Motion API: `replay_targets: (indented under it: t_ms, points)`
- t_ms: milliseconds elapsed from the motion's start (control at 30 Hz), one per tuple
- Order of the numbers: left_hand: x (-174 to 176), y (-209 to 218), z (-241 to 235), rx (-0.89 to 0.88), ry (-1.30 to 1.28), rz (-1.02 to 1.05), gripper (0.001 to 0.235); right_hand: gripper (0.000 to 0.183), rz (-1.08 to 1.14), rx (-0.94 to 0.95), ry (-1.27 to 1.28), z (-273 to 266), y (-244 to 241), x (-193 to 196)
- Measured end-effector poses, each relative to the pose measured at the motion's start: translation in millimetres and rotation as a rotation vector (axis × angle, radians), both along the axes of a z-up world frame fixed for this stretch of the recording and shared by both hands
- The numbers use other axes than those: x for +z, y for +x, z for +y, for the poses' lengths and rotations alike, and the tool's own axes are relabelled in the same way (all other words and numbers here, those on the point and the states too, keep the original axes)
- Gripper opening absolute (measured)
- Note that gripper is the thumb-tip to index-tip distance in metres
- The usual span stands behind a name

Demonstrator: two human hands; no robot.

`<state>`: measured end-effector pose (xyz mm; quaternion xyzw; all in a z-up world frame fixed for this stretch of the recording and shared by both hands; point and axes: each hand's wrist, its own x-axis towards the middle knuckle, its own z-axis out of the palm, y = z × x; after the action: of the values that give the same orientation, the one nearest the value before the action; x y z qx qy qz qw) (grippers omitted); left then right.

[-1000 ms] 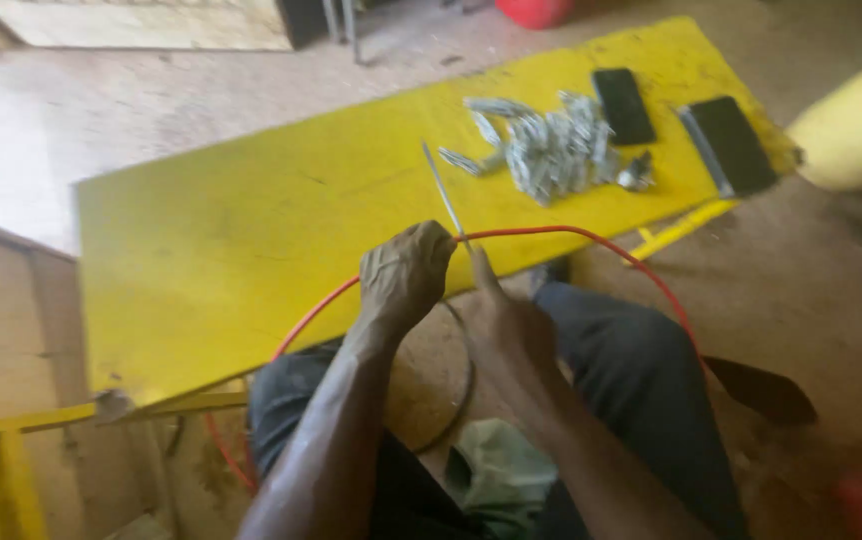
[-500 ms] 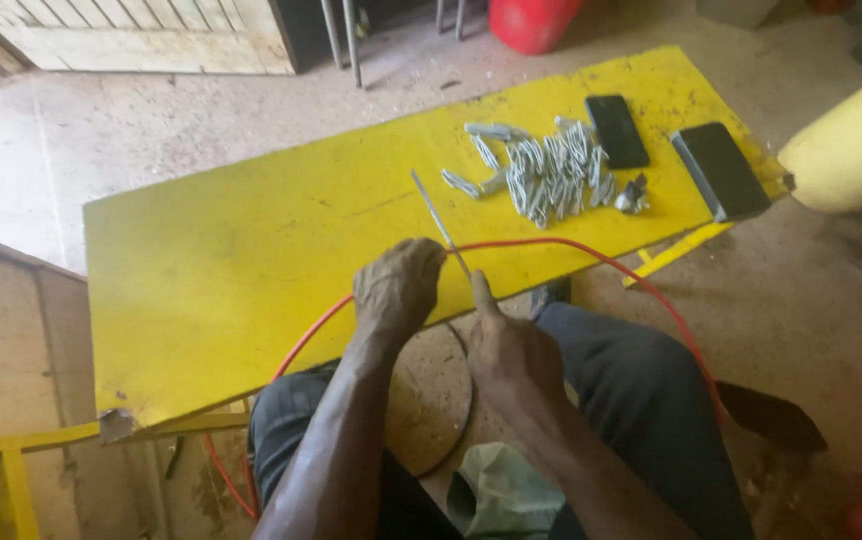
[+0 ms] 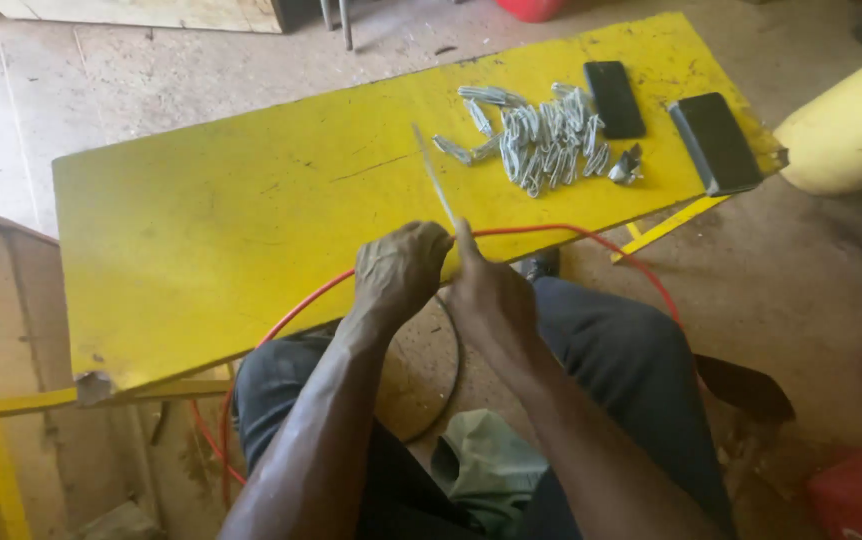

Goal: A person uses a hacksaw blade to cut through a red electrical cable on a yellow workbench.

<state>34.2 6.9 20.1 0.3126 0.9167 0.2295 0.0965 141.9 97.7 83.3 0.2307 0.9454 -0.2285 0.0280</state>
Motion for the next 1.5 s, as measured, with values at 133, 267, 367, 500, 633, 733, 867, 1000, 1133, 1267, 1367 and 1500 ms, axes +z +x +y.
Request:
replay_targets:
  t_ms: [133,267,367,500,633,733,867,1000,1133,1267,1367,1500]
  points:
    - [-12.9,-14.7,0.1,0.036,-0.002,0.029,0.027,0.07,0.084,0.086,0.05,9.5,-3.0,-13.2]
    - [-15.0,-30.8,2.7,0.077,0.007,0.02,0.033,0.054,-0.032,-0.01,-0.031,-6.3,45.8,-6.6]
    - [-5.8,-5.0,-2.8,0.044,-0.005,-0.042,0.034,0.053,-0.036,-0.045,-0.007,-14.7,30.4,-1.1]
    - [7.7,-5.9,6.8,0.068,-0.059,0.006,0.028,0.068,-0.073,0.055,-0.009,37.3,-44.3,-47.6]
    - [-2.6,-30.3,3.2,0.108,0.069,0.043,0.033,0.075,-0.029,0.029,-0.01,-12.1,24.6,24.8]
    - [-8.4,-19.7,-0.2,0.105,0.07,-0.02,0.029,0.076,-0.311,-0.09,-0.058,-21.2,36.6,22.0]
    - [-10.3,-7.0,7.4,0.052,0.091,-0.008,0.032,0.071,-0.059,-0.022,0.042,22.9,-15.9,-40.3]
    - [-15.7,-22.2,-5.1,0.06,0.053,0.02,0.035,0.072,-0.04,-0.022,-0.056,-0.1,-4.9,-9.9]
    - [0.4,-19.8,-2.6,0.063,0.102,-0.02,0.043,0.07,-0.12,-0.004,0.014,-13.9,47.2,11.1]
    - [-6.1,-9.2,3.5,0.041,0.049,-0.024,0.033,0.075,-0.118,-0.03,-0.056,7.8,2.4,-1.1]
    - [-3.9,-10.6,-5.7,0.066,0.006,-0.014,0.034,0.069,0.033,0.056,-0.004,9.8,-24.0,-21.4]
    - [2.1,-30.3,-9.9,0.155,0.063,-0.043,0.032,0.071,-0.097,-0.019,-0.11,-16.5,33.0,32.7]
